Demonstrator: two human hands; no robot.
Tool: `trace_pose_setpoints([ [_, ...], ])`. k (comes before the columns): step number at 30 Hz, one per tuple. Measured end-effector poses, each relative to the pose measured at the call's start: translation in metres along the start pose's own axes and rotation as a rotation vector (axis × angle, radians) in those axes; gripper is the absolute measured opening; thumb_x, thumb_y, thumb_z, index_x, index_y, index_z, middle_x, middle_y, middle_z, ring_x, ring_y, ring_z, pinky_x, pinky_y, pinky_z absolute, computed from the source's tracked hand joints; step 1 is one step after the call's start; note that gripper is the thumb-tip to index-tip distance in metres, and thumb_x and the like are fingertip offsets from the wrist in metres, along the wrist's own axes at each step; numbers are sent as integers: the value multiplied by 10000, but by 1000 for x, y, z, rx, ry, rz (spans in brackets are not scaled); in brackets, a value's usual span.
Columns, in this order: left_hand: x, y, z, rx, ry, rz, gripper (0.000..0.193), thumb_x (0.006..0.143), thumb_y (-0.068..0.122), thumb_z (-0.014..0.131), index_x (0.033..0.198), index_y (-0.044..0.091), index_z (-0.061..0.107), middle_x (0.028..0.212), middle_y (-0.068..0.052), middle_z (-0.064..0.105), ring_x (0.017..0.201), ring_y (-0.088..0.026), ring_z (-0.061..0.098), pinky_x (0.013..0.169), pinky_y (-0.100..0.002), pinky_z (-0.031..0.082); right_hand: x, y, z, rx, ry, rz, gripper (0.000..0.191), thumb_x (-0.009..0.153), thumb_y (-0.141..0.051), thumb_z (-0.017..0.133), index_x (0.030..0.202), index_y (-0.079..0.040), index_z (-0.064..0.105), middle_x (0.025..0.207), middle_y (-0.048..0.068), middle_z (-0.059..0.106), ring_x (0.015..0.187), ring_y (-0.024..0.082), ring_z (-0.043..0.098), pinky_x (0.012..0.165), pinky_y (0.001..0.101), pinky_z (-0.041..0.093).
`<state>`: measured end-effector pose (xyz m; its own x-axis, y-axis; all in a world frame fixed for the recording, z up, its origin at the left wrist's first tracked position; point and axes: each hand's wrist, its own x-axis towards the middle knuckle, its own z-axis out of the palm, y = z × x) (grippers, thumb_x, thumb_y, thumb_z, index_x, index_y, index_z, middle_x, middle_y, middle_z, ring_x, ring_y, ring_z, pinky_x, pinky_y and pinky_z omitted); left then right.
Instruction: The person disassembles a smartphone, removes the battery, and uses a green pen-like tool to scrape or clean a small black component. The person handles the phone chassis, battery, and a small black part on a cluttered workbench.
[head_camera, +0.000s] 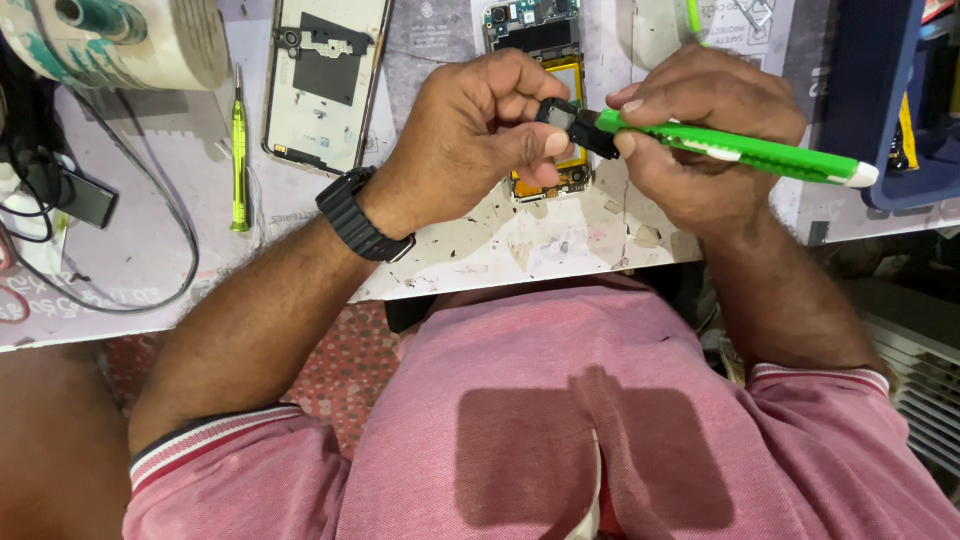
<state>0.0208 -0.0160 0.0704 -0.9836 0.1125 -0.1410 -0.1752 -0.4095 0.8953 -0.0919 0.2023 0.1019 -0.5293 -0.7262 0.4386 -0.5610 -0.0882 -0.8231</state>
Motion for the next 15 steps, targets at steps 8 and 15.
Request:
trace_pose_setpoints([
  [8, -1, 2, 0, 48, 9, -3, 201, 1022, -19, 682, 1202, -48, 597, 985, -110, 748, 840, -111, 753, 716, -232, 669, 3, 0, 1, -29, -2, -30, 187, 831, 83, 772, 986, 59, 670, 912, 185, 706, 877, 261, 741, 707, 293, 596],
  [15, -1, 0, -1, 15, -11, 16, 216, 1027, -3, 694, 1214, -49, 595, 987, -115, 745, 835, -114, 749, 725, -237, 667, 4, -1, 3, -4, 5, -29, 186, 831, 90, 760, 992, 60, 672, 920, 174, 708, 897, 264, 744, 737, 311, 612],
])
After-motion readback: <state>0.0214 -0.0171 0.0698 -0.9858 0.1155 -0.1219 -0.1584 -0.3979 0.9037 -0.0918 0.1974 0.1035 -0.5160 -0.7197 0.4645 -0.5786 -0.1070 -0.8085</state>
